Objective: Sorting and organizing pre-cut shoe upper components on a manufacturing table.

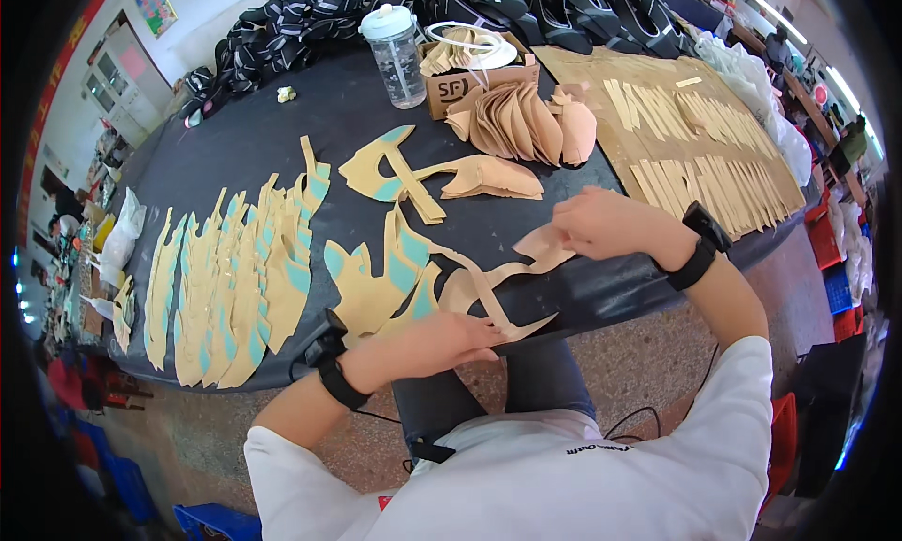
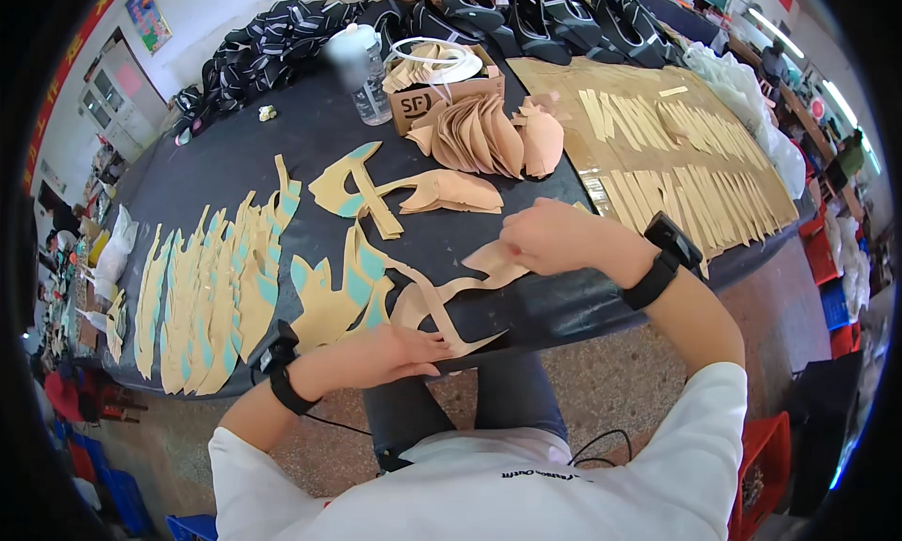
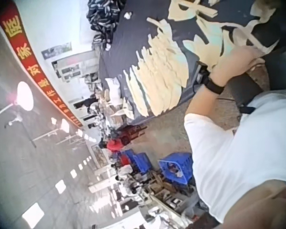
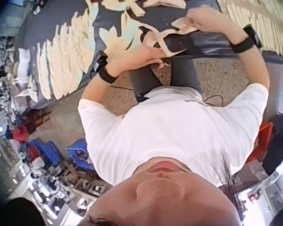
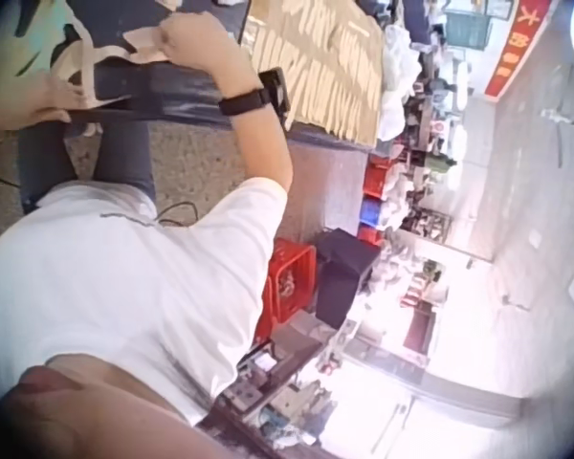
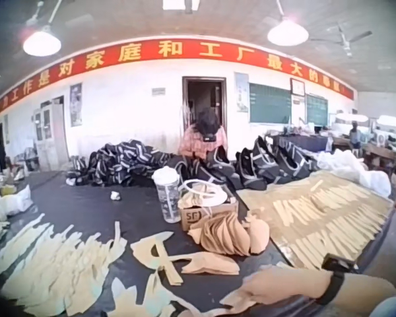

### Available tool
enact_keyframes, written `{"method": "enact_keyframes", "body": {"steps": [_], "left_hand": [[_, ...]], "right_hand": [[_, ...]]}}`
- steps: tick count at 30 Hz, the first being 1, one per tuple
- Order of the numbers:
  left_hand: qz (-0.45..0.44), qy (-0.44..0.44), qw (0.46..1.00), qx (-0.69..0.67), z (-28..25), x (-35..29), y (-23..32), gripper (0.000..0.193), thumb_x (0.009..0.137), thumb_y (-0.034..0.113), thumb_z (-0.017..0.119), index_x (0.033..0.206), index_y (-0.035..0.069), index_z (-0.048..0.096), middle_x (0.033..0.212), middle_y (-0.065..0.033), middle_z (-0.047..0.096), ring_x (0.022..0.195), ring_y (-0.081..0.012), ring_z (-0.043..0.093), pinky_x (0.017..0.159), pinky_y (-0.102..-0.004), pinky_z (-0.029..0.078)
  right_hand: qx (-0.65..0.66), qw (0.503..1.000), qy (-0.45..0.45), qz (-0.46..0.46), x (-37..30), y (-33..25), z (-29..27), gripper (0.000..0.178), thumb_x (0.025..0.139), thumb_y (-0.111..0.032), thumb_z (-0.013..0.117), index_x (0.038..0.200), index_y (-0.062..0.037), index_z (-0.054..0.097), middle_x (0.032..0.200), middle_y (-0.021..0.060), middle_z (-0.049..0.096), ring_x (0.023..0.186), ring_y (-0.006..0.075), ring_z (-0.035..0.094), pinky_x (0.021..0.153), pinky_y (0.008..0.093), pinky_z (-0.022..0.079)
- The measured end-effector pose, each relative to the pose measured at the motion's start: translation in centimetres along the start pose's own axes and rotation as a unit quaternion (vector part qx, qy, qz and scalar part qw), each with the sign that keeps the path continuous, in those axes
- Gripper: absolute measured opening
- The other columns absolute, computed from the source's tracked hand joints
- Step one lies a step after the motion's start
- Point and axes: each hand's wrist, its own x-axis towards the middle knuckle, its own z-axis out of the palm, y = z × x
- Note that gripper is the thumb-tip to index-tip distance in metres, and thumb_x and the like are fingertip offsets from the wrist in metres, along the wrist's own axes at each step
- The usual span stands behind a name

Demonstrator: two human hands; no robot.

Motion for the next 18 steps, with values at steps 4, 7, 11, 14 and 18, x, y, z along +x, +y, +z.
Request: {"method": "enact_keyframes", "body": {"steps": [4,7,11,14,18], "left_hand": [[-0.111,-0.074,0.972,-0.192,-2.3,0.1,-0.8,0.03,0.095,0.021,0.052,0.122,0.008,0.056,0.1,-0.0119,0.068,0.088,-0.0238,0.065,0.08,-0.0307,0.049],[-0.16,0.016,0.944,-0.289,-5.1,0.2,0.2,0.029,0.097,0.016,0.047,0.123,0.004,0.054,0.096,-0.01,0.069,0.087,-0.0179,0.066,0.08,-0.0288,0.049],[-0.195,0.111,0.874,-0.43,-11.1,-0.6,-1.6,0.027,0.097,0.011,0.044,0.119,-0.002,0.054,0.096,-0.0082,0.068,0.086,-0.0154,0.066,0.079,-0.0269,0.051],[-0.198,0.147,0.903,-0.351,-17.1,-0.8,-5.7,0.024,0.097,0.009,0.044,0.116,-0.001,0.055,0.095,-0.0078,0.067,0.089,-0.0152,0.066,0.078,-0.0252,0.051],[-0.28,0.173,0.887,-0.323,-19.0,0.6,-17.2,0.02,0.094,0.012,0.051,0.108,0.0,0.061,0.092,-0.0023,0.066,0.08,-0.0102,0.063,0.073,-0.0239,0.05]], "right_hand": [[-0.019,0.999,-0.007,-0.029,-0.3,0.2,1.5,0.012,0.071,-0.013,0.061,0.083,-0.0116,0.065,0.084,0.003,0.061,0.086,0.0243,0.06,0.077,0.0356,0.042],[0.028,0.999,-0.04,-0.002,0.6,1.1,1.0,0.012,0.072,-0.014,0.061,0.084,-0.0099,0.064,0.087,0.005,0.062,0.083,0.0242,0.06,0.074,0.0357,0.043],[0.365,0.925,-0.08,0.076,1.9,3.2,-4.2,0.011,0.076,-0.011,0.057,0.085,-0.0061,0.061,0.088,0.0053,0.061,0.082,0.0156,0.058,0.071,0.0291,0.045],[0.538,0.828,0.153,0.045,5.9,5.7,-4.2,0.015,0.079,-0.012,0.054,0.09,-0.0045,0.061,0.086,0.0008,0.058,0.083,0.0103,0.053,0.074,0.025,0.045],[0.383,0.897,0.144,0.169,13.1,7.8,0.5,0.021,0.084,-0.011,0.052,0.099,-0.0014,0.063,0.096,0.0084,0.065,0.091,0.0177,0.059,0.081,0.0293,0.046]]}}
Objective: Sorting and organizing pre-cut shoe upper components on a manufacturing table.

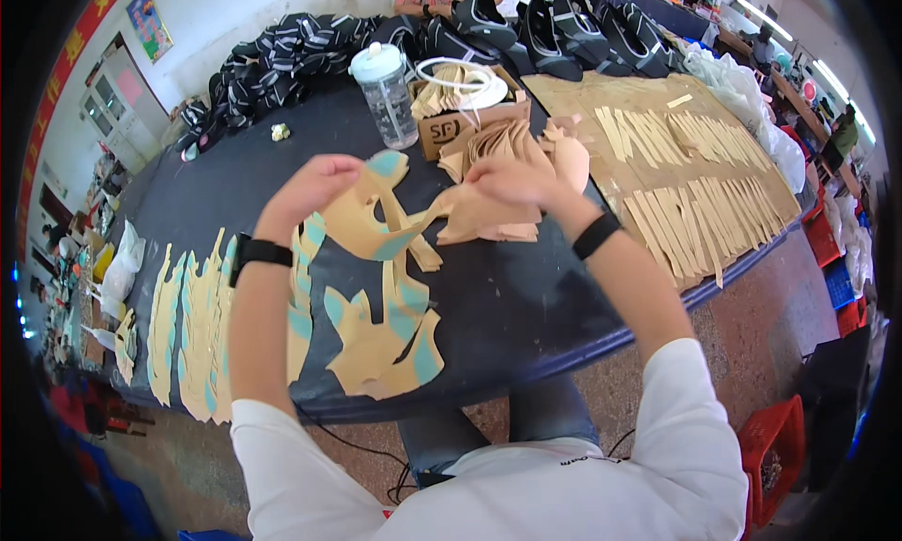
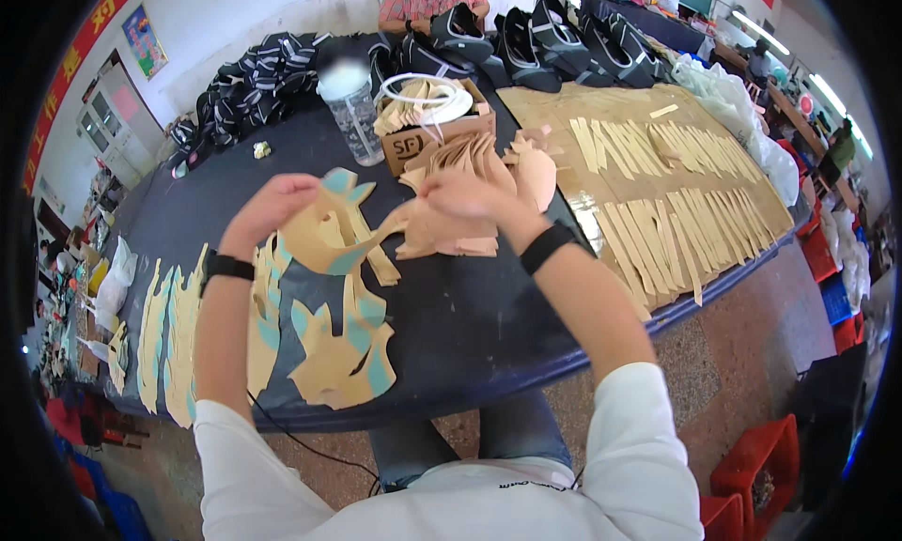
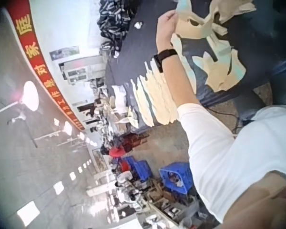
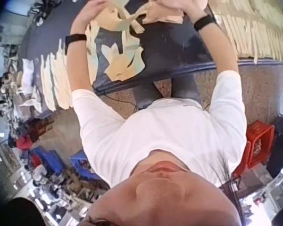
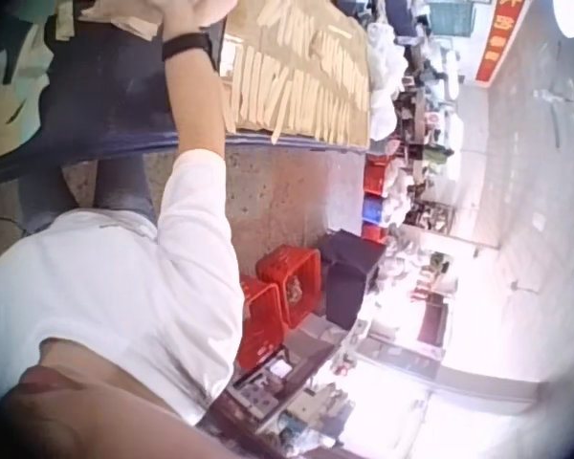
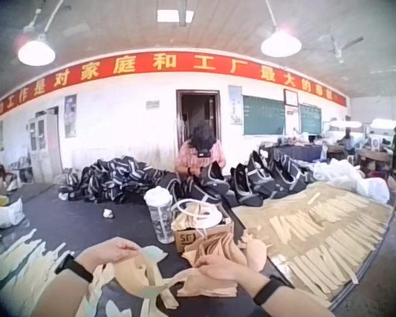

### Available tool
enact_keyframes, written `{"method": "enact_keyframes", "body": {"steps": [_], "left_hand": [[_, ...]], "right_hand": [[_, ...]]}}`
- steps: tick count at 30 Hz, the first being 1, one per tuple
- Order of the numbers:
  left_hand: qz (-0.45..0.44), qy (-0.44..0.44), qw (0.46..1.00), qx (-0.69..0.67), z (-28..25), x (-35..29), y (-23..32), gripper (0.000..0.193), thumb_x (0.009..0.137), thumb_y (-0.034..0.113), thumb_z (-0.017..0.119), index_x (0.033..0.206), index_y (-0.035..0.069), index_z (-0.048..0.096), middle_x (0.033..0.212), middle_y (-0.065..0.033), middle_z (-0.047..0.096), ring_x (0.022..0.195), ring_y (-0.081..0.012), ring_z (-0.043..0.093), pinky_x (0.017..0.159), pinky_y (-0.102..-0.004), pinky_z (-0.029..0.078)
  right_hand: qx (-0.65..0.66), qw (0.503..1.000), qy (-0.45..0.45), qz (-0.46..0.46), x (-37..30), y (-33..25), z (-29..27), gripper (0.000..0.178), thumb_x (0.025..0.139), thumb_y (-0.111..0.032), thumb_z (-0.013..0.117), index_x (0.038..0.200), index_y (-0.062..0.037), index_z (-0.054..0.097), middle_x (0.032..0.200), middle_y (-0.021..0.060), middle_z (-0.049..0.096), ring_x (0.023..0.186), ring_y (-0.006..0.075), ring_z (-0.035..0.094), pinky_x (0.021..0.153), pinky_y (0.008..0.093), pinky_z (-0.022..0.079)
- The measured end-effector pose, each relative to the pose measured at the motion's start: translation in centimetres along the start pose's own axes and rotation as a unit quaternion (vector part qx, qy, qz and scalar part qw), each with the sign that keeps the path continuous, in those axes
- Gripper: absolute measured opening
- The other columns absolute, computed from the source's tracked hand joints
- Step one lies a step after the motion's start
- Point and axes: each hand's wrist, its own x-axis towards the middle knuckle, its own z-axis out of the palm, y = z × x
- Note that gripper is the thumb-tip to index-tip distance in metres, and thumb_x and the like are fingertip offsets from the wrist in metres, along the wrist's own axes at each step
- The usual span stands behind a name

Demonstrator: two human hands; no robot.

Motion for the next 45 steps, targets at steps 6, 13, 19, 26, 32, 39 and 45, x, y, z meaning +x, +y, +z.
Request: {"method": "enact_keyframes", "body": {"steps": [6,13,19,26,32,39,45], "left_hand": [[-0.061,0.103,0.992,0.042,-2.4,5.7,-11.3,0.021,0.092,0.015,0.057,0.106,0.002,0.063,0.093,0.0004,0.064,0.079,-0.0092,0.059,0.073,-0.026,0.048],[-0.037,0.127,0.991,-0.015,-2.9,6.4,-11.1,0.019,0.091,0.014,0.057,0.103,0.0,0.063,0.096,-0.005,0.065,0.078,-0.0116,0.062,0.067,-0.0259,0.049],[0.051,0.2,0.905,0.372,-0.7,6.1,-12.4,0.024,0.086,0.02,0.061,0.107,0.008,0.064,0.096,-0.0109,0.059,0.092,-0.0276,0.058,0.081,-0.0389,0.046],[0.071,0.243,0.811,0.527,2.1,4.3,-10.5,0.025,0.086,0.021,0.057,0.109,0.013,0.062,0.099,-0.0102,0.057,0.097,-0.03,0.057,0.085,-0.0464,0.043],[-0.091,0.283,0.804,0.515,4.9,3.5,-9.0,0.025,0.085,0.021,0.055,0.107,0.013,0.063,0.103,-0.0115,0.058,0.099,-0.0324,0.057,0.089,-0.0493,0.039],[-0.115,0.106,0.89,0.428,7.4,-1.5,-4.7,0.034,0.088,0.023,0.051,0.12,0.014,0.058,0.128,-0.0076,0.055,0.116,-0.0261,0.052,0.097,-0.0517,0.029],[0.115,0.253,0.909,0.311,8.2,-11.1,1.0,0.039,0.087,0.018,0.06,0.123,0.007,0.053,0.128,-0.012,0.054,0.113,-0.0261,0.054,0.09,-0.0368,0.042]], "right_hand": [[-0.143,0.987,0.071,0.004,0.5,2.8,4.9,0.021,0.085,-0.01,0.052,0.1,-0.0015,0.063,0.098,0.0191,0.063,0.091,0.0299,0.061,0.079,0.0358,0.048],[0.156,0.986,0.039,0.038,0.3,1.3,3.7,0.024,0.088,-0.006,0.046,0.105,-0.0005,0.062,0.098,0.0129,0.063,0.087,0.0185,0.061,0.078,0.0293,0.049],[0.193,0.979,0.036,0.056,0.4,0.6,3.3,0.02,0.085,-0.002,0.049,0.101,-0.0006,0.062,0.1,0.0098,0.063,0.087,0.0201,0.061,0.074,0.0298,0.048],[-0.383,0.859,0.246,-0.233,-1.2,-0.8,6.1,0.021,0.068,-0.009,0.062,0.088,-0.0057,0.058,0.093,0.0076,0.055,0.093,0.0239,0.053,0.078,0.0358,0.045],[-0.264,0.956,0.07,-0.106,-0.6,-5.4,12.6,0.024,0.07,-0.023,0.064,0.079,-0.0008,0.061,0.077,0.0139,0.062,0.079,0.0293,0.061,0.072,0.0395,0.049],[-0.304,0.932,0.192,-0.054,0.6,-4.6,13.9,0.013,0.069,-0.016,0.059,0.072,-0.0054,0.065,0.07,0.0145,0.064,0.071,0.0285,0.063,0.068,0.041,0.045],[-0.389,0.901,0.174,-0.085,-1.6,-6.1,13.3,0.018,0.075,-0.022,0.064,0.083,-0.0055,0.066,0.084,0.0115,0.06,0.082,0.026,0.056,0.075,0.0388,0.041]]}}
